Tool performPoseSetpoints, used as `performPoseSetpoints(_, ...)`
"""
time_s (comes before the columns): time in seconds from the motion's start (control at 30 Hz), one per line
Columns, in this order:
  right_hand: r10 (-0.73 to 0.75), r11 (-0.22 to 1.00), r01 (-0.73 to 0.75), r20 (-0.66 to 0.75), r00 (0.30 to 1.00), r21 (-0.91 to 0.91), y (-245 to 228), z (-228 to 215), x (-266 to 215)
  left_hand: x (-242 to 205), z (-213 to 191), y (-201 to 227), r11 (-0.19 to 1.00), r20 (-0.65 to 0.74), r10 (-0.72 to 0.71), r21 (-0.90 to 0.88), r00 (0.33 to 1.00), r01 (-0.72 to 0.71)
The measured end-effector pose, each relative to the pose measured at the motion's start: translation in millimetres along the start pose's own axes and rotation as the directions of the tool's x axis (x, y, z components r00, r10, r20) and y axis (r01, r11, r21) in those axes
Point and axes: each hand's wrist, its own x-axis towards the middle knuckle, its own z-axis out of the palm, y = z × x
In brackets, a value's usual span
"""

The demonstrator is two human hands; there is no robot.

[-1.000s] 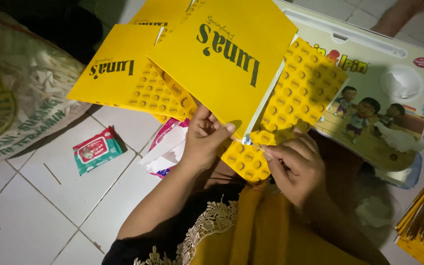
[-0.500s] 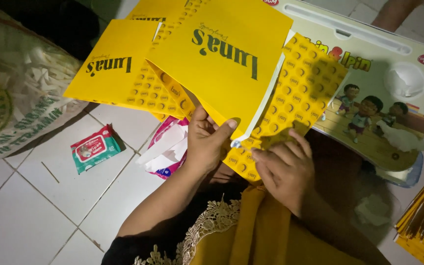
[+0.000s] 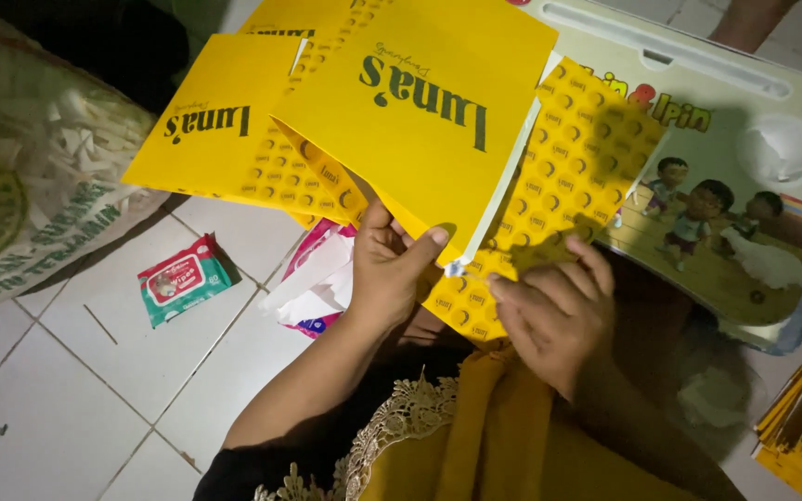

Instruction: Assembling yellow cardboard boxes by applying adhesive and threading white strings through pre-cut slits.

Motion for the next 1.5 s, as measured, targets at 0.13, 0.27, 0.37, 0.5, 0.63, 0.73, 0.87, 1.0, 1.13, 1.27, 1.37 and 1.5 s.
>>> performPoseSetpoints(0.13, 0.067, 0.997, -0.066, -0.033, 0.997, 0.028, 18, -3, -8, 0, 4, 10, 1.0, 0.005, 0.003, 0.005, 1.0, -0.003)
performPoseSetpoints(0.27, 0.102, 0.985, -0.099, -0.015, 0.995, 0.138, 23, 5, -15, 1, -6, 5, 0.999, 0.003, -0.016, 0.04, 1.0, 0.016)
performPoseSetpoints(0.37, 0.118, 0.983, -0.116, -0.005, 0.993, 0.141, -4, -2, 10, 4, -8, 16, 0.998, 0.102, -0.012, 0.06, 0.995, 0.006)
performPoseSetpoints(0.5, 0.104, 0.984, -0.101, -0.011, 0.995, 0.144, 2, 3, 8, -1, -15, 13, 0.999, 0.118, -0.021, 0.049, 0.993, 0.015)
performPoseSetpoints(0.63, 0.158, 0.969, -0.156, 0.003, 0.987, 0.193, 7, 2, 11, -6, -25, 3, 0.999, 0.145, -0.028, -0.012, 0.989, 0.03)
performPoseSetpoints(0.73, 0.189, 0.964, -0.188, 0.013, 0.982, 0.191, 15, 2, 10, 0, -32, -5, 0.999, 0.166, -0.001, -0.036, 0.986, 0.007)
performPoseSetpoints(0.87, 0.174, 0.969, -0.172, 0.004, 0.985, 0.178, 42, 17, 1, 2, -32, -9, 0.996, 0.167, 0.035, -0.086, 0.985, -0.021)
performPoseSetpoints(1.0, 0.201, 0.96, -0.197, 0.0, 0.98, 0.198, 60, 18, 2, 2, -39, -14, 0.995, 0.167, 0.025, -0.104, 0.986, -0.007)
performPoseSetpoints(1.13, 0.174, 0.955, -0.17, 0.004, 0.985, 0.244, 40, 3, 21, 3, -34, -6, 0.997, 0.147, 0.044, -0.067, 0.988, -0.034)
performPoseSetpoints(1.27, 0.126, 0.946, -0.148, 0.094, 0.988, 0.287, 6, 7, 6, -2, -41, -14, 0.997, 0.107, 0.028, -0.075, 0.994, -0.02)
performPoseSetpoints(1.37, 0.131, 0.945, -0.158, 0.112, 0.985, 0.287, 12, 13, -4, 6, -41, -13, 0.995, 0.108, 0.049, -0.091, 0.993, -0.039)
performPoseSetpoints(1.5, 0.111, 0.966, -0.124, 0.07, 0.991, 0.229, 38, 17, -1, 3, -35, -8, 0.992, 0.095, 0.037, -0.12, 0.995, -0.026)
